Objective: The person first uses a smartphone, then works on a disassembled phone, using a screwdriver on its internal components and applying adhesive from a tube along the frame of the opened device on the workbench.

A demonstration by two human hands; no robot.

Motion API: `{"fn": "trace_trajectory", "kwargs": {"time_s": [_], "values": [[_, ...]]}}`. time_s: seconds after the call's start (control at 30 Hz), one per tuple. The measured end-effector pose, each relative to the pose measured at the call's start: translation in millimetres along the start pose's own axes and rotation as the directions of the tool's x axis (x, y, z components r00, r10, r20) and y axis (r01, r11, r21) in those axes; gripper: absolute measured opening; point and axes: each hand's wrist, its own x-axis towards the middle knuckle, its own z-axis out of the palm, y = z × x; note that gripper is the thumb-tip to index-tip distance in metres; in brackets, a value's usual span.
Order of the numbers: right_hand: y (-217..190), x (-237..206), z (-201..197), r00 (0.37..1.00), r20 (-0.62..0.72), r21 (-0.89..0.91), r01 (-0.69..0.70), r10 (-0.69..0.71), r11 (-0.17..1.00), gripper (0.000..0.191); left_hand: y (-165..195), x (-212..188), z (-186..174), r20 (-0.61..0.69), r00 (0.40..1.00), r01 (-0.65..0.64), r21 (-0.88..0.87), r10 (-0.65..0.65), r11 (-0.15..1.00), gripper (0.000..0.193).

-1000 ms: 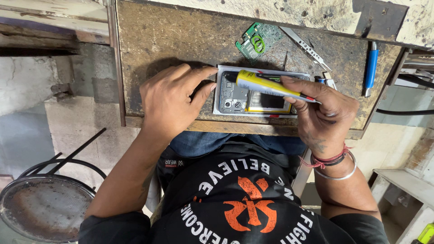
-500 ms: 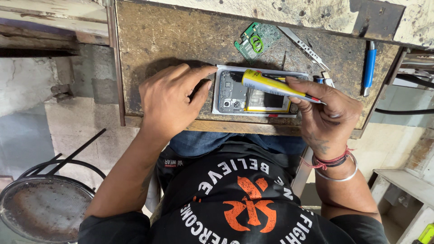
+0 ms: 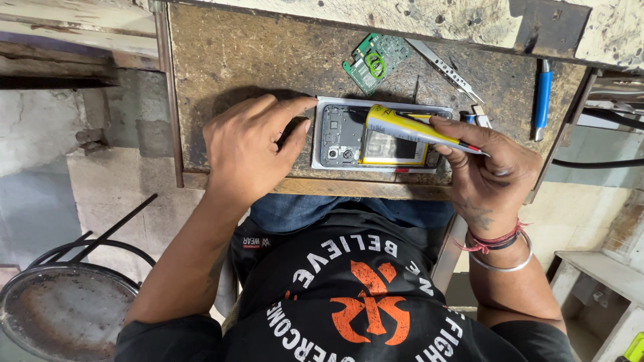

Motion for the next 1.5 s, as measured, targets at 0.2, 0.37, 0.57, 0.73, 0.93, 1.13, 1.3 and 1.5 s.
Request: {"fn": "trace_trajectory", "kwargs": {"time_s": [0.2, 0.37, 0.57, 0.73, 0.93, 1.13, 1.3, 1.5], "values": [[2.5, -3.2, -3.5, 1.0, -0.011, -0.012, -0.025, 0.024, 1.0, 0.012, 1.0, 0.8, -1.9, 0.007, 1.0, 0.006, -0.018, -0.006, 1.0, 0.022], [6.0, -4.5, -7.5, 1.0, -0.017, 0.002, -0.025, 0.025, 1.0, 0.01, 1.9, 1.3, -2.7, 0.009, 1.0, 0.007, -0.028, -0.007, 1.0, 0.022], [8.9, -6.2, -10.4, 0.999, -0.03, -0.016, -0.019, 0.019, 1.0, 0.01, 2.2, 1.4, -2.4, 0.009, 1.0, 0.009, -0.021, -0.009, 1.0, 0.023], [8.9, -7.9, -11.7, 0.998, -0.042, 0.02, -0.049, 0.05, 0.999, 0.014, 2.3, 2.2, -2.6, 0.013, 1.0, 0.012, -0.021, -0.011, 1.0, 0.023], [10.4, -10.7, -13.6, 0.998, -0.055, 0.009, -0.043, 0.044, 0.999, 0.011, 2.1, 1.9, -2.6, 0.002, 1.0, 0.004, -0.027, -0.004, 1.0, 0.023], [14.0, -12.3, -15.1, 0.995, -0.086, 0.033, -0.052, 0.054, 0.998, 0.011, 2.0, 2.1, -2.4, -0.002, 1.0, -0.005, -0.016, 0.005, 1.0, 0.023], [14.1, -14.6, -17.9, 0.994, -0.085, 0.06, -0.065, 0.07, 0.996, 0.014, 2.7, 2.0, -2.3, 0.003, 1.0, 0.003, -0.017, -0.003, 1.0, 0.023], [15.9, -16.4, -21.2, 0.993, -0.092, 0.043, -0.074, 0.077, 0.996, 0.01, 3.3, 2.1, -2.5, -0.001, 1.0, -0.001, -0.003, 0.001, 1.0, 0.024]]}}
